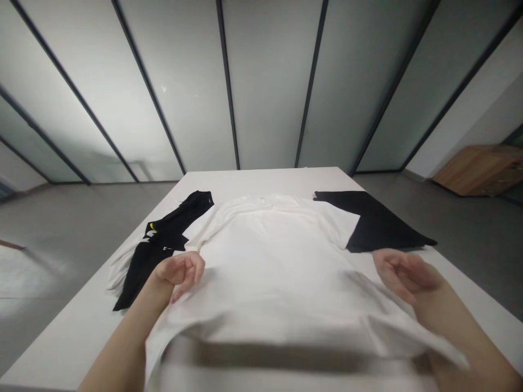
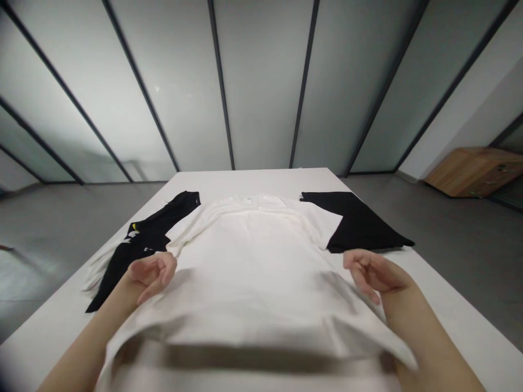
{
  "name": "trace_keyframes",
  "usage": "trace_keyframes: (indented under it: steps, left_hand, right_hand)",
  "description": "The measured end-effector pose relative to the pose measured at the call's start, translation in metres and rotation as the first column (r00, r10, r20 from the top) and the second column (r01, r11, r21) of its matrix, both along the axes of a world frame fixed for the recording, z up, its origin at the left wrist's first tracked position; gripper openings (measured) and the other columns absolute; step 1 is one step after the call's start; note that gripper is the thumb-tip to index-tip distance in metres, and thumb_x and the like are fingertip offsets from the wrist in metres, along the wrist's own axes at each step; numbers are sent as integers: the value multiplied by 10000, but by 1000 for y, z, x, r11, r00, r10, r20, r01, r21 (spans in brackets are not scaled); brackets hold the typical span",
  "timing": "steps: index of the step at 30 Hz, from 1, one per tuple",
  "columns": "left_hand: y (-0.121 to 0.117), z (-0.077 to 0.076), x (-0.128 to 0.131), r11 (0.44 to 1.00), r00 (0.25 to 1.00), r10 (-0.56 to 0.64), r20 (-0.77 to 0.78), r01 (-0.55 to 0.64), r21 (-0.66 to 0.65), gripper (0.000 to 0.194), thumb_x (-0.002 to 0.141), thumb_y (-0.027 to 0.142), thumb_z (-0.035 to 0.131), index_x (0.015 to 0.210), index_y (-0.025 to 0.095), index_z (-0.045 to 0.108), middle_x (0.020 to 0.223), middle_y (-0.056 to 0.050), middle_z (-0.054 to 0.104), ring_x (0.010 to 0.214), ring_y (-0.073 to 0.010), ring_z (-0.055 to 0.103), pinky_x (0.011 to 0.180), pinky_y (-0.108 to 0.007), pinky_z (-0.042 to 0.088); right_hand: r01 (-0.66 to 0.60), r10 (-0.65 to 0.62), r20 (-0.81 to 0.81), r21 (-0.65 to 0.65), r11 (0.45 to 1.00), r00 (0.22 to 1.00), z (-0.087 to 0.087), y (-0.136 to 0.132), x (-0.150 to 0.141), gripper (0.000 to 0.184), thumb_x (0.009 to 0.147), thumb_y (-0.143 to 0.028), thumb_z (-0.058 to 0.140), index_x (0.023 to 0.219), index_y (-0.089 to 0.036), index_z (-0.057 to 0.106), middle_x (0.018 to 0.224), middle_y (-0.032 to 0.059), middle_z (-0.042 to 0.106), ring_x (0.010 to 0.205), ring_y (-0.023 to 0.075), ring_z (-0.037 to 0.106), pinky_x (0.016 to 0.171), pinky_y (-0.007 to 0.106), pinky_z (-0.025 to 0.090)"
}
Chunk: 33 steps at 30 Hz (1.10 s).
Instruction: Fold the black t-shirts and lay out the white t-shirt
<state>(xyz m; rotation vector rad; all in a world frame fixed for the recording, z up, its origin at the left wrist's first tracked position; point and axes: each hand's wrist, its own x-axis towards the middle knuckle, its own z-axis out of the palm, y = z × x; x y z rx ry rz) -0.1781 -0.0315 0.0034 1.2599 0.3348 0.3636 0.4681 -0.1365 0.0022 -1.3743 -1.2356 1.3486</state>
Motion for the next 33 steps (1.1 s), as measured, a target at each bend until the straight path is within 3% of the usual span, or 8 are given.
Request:
trace_keyframes:
  steps: [3, 7, 11, 16, 19, 22, 29, 33]
  left_hand:
    - [4, 2, 5, 999, 997, -34, 65, 35, -10, 749, 831, 878, 635, 972, 146, 700, 529, -37, 632, 358, -154, 551, 364, -210, 385]
    - [17, 4, 36, 958, 957, 267, -110, -252, 135, 570, 899, 708, 715, 1009, 148, 702, 890, -137, 774, 724, -218, 745, 588, -258, 552]
    - [23, -15, 68, 625, 678, 705, -209, -453, 636, 453, 991, 606, 613, 1107, 186, 736, 1188, -144, 772, 1121, -282, 719, 969, -411, 584]
    - [10, -46, 92, 255, 539, 808, -240, 48, 966, 592, 1055, 536, 476, 1534, 200, 566, 1667, -169, 469, 1596, -361, 341, 1280, -591, 309]
    - [-7, -49, 105, 243, 478, 795, -373, 312, 918, 657, 1071, 574, 443, 1645, 255, 444, 1769, -151, 275, 1648, -392, 194, 1290, -666, 223]
    - [-26, -44, 116, 286, 409, 797, -445, 394, 874, 707, 1061, 625, 442, 1686, 303, 372, 1782, -139, 232, 1644, -421, 189, 1271, -720, 199]
    - [-86, -44, 109, 364, 376, 792, -481, 343, 866, 704, 1032, 628, 469, 1681, 366, 386, 1780, -104, 244, 1638, -436, 200, 1264, -748, 156]
    - [-103, -36, 105, 394, 391, 791, -471, 264, 881, 696, 970, 670, 537, 1585, 344, 551, 1690, -179, 426, 1540, -526, 363, 1179, -780, 283]
  right_hand:
    - [-217, 192, -172, -140, 966, 966, 4, 2, 4, 841, 667, -1000, 634, 1055, -262, 747, 753, 99, 755, 403, 154, 580, 394, 257, 402]
    - [-285, 261, -167, -144, 948, 951, 2, 23, -33, 689, 835, -746, 728, 1301, -240, 692, 1184, 183, 773, 873, 287, 777, 707, 412, 636]
    - [-151, 137, 165, 78, 985, 977, -17, 39, -86, 625, 918, -759, 636, 1257, -244, 737, 1366, 183, 717, 1261, 378, 691, 1086, 573, 550]
    - [-326, 1, 774, 266, 907, 633, -49, 45, -122, 714, 1004, -728, 476, 1537, -272, 613, 1691, 115, 453, 1604, 375, 332, 1313, 581, 268]
    - [-409, 8, 922, 163, 898, 386, -57, 39, -130, 720, 1010, -688, 507, 1622, -307, 519, 1763, 89, 306, 1643, 383, 209, 1326, 601, 191]
    - [-396, 20, 956, 102, 912, 291, -57, 26, -132, 751, 1001, -685, 533, 1668, -352, 435, 1783, 71, 235, 1647, 398, 173, 1317, 635, 174]
    - [-392, 63, 934, 86, 916, 351, -50, -26, -130, 788, 938, -656, 638, 1657, -399, 442, 1778, 41, 267, 1642, 414, 196, 1313, 670, 145]
    - [-375, 111, 918, 44, 926, 381, -20, -31, -135, 635, 903, -688, 662, 1450, -368, 689, 1628, 111, 534, 1467, 449, 504, 1194, 634, 396]
